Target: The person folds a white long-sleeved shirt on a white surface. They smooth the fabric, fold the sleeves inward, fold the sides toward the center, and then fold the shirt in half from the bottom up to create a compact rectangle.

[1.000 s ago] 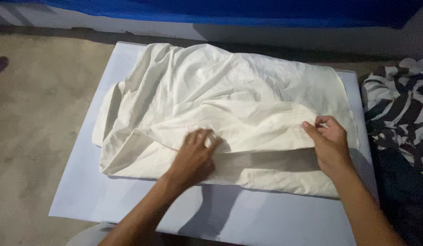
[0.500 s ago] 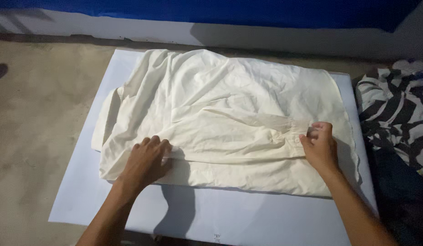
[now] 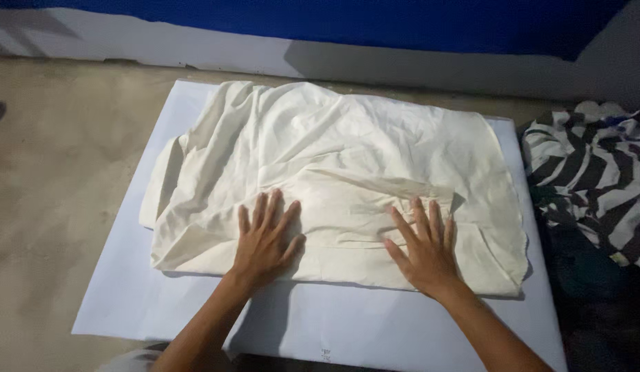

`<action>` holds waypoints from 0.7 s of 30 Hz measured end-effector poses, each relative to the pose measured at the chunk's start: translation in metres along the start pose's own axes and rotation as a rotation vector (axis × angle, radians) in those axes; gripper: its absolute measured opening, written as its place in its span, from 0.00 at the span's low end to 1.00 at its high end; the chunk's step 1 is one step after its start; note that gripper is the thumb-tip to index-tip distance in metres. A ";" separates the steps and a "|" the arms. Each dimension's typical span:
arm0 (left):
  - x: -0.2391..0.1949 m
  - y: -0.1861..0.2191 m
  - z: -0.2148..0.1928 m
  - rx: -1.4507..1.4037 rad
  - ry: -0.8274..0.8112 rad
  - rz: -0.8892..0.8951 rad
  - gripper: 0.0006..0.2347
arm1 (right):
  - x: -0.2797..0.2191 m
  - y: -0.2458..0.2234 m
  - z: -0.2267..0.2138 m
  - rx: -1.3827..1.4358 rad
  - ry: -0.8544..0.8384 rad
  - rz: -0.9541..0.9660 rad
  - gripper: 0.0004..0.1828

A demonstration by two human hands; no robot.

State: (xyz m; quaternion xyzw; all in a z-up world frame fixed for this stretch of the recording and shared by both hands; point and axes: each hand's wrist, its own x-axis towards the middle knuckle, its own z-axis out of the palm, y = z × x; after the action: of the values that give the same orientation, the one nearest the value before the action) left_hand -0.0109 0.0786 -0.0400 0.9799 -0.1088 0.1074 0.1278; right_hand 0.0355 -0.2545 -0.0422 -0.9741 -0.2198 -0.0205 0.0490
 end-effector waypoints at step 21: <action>-0.107 0.025 -0.011 0.062 -0.152 -0.039 0.31 | -0.092 -0.028 -0.003 0.050 0.078 0.001 0.42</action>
State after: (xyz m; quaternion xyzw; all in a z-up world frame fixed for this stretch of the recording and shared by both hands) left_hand -0.1211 0.0775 -0.0494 0.9907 -0.0957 0.0333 0.0911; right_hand -0.0593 -0.2687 -0.0428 -0.9712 -0.2174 -0.0530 0.0820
